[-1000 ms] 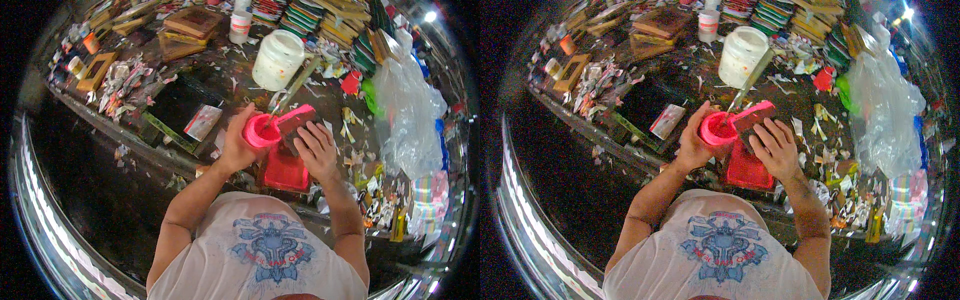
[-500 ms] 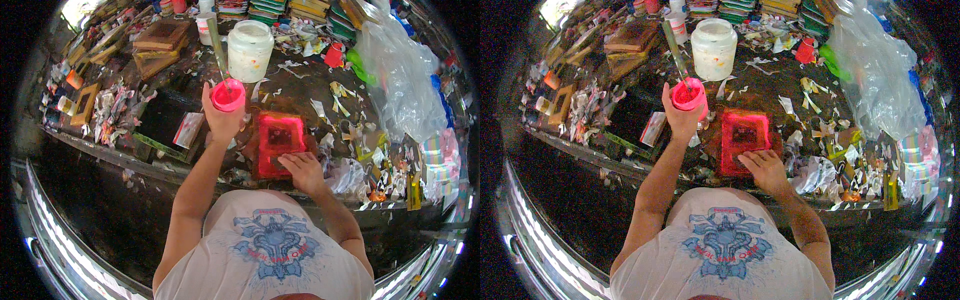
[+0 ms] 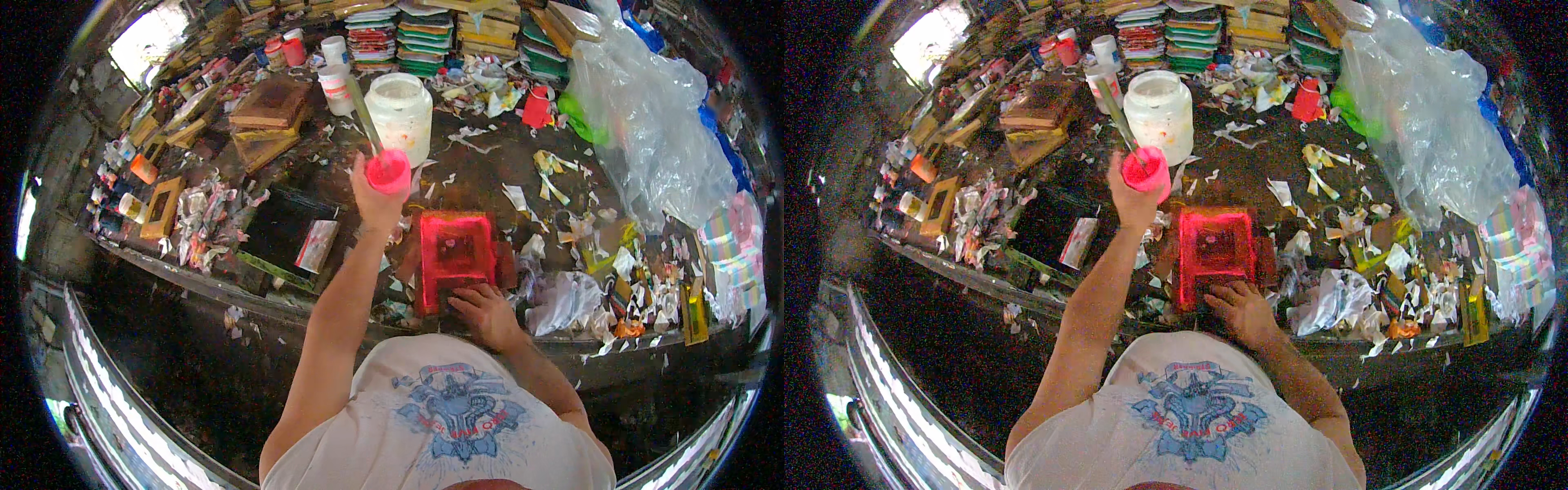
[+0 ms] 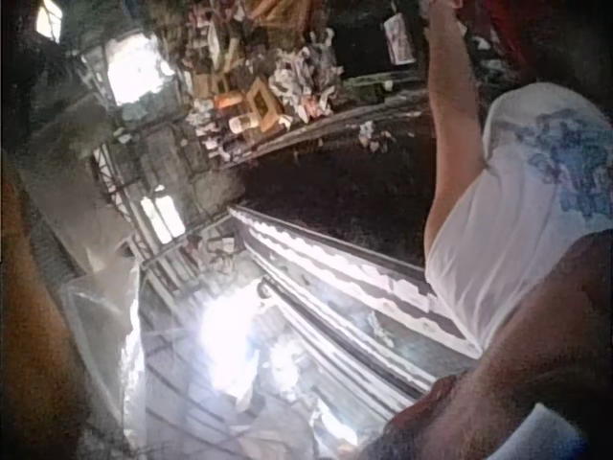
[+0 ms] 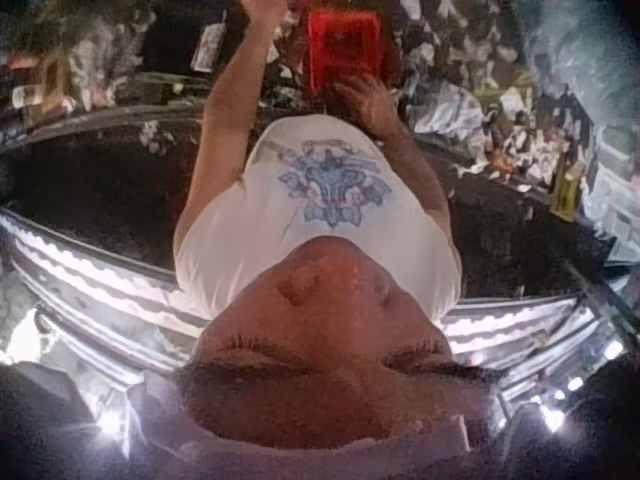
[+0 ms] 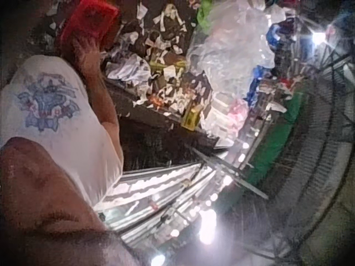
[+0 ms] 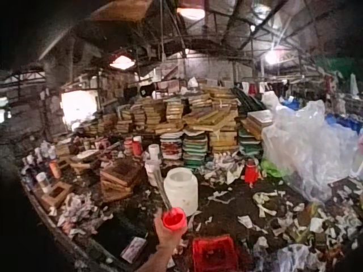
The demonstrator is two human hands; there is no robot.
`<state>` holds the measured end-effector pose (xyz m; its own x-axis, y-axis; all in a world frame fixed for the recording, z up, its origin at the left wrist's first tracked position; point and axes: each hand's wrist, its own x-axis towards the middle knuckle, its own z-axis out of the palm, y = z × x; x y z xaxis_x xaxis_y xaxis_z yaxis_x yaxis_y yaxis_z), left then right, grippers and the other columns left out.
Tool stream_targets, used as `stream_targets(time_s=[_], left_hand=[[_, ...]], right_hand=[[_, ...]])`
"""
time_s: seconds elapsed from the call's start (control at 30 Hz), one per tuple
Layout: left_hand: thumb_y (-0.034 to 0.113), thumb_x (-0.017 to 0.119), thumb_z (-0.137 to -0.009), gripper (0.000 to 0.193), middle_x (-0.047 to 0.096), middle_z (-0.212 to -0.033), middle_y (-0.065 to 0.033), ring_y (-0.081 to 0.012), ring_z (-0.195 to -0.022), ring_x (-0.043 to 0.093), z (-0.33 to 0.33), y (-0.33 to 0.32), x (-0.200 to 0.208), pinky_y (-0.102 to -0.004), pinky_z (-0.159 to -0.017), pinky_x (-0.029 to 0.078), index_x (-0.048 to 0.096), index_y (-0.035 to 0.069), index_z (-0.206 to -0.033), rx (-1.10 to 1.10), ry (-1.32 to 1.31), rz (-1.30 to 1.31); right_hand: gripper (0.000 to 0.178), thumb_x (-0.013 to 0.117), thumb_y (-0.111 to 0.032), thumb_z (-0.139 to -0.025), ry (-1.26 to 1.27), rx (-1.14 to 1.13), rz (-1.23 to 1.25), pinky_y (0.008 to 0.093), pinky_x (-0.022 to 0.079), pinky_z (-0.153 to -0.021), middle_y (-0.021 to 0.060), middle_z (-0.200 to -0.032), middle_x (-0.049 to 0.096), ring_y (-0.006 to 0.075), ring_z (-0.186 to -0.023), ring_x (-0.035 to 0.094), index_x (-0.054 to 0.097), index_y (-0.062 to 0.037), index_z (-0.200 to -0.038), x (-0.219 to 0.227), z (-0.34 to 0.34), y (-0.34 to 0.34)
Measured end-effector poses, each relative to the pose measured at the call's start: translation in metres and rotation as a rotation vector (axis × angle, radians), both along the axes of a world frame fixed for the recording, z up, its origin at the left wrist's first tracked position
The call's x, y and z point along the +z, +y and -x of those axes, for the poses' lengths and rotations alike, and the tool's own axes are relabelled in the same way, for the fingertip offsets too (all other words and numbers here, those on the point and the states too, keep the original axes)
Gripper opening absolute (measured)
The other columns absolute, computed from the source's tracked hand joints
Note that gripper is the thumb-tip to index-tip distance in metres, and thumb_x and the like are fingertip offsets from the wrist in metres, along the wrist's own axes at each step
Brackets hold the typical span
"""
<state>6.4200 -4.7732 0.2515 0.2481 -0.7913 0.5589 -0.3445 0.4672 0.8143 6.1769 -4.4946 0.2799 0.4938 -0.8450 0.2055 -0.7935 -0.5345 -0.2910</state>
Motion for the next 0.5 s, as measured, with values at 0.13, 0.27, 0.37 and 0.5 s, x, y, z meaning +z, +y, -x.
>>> stream_targets(time_s=[0.13,0.27,0.37,0.5], left_hand=[[0.013,0.102,-0.066,0.128,0.048,-0.162,-0.0247,-0.0398,-0.153,0.049,-0.008,-0.011,-0.015,-0.0475,-0.131,0.039,0.03,-0.004,-0.171,0.052,-0.104,-0.123],[0.017,0.099,-0.067,0.126,0.048,-0.163,-0.0257,-0.0441,-0.155,0.047,-0.01,-0.011,-0.014,-0.0502,-0.132,0.038,0.031,-0.003,-0.171,-0.01,-0.089,-0.111],[0.019,0.1,-0.069,0.126,0.05,-0.159,-0.0246,-0.0415,-0.149,0.052,-0.014,-0.007,-0.023,-0.049,-0.126,0.044,0.03,-0.003,-0.171,0.109,-0.221,-0.075],[0.021,0.099,-0.076,0.11,0.058,-0.15,-0.0203,-0.0346,-0.139,0.06,-0.019,0.028,-0.038,-0.0461,-0.117,0.052,0.041,-0.003,-0.166,0.011,0.041,-0.195]], right_hand=[[0.051,0.076,-0.025,-0.095,-0.028,0.008,0.007,0.0559,0.052,-0.114,0.0094,-0.145,0.071,0.0365,-0.132,0.064,0.072,-0.0181,-0.145,-0.012,0.007,0.001],[0.053,0.079,-0.022,-0.092,-0.07,0.025,0.029,0.0548,0.054,-0.112,0.0097,-0.141,0.072,0.0362,-0.131,0.065,0.073,-0.0178,-0.144,-0.014,0.012,0.0],[0.052,0.079,-0.023,-0.092,-0.079,0.052,0.01,0.0529,0.057,-0.108,0.0101,-0.14,0.072,0.0359,-0.129,0.066,0.073,-0.0171,-0.143,-0.009,0.012,0.0],[0.045,0.081,-0.018,-0.092,-0.177,0.107,0.063,0.0509,0.059,-0.105,0.011,-0.138,0.073,0.0366,-0.123,0.069,0.074,-0.0151,-0.137,-0.008,0.025,-0.003]])
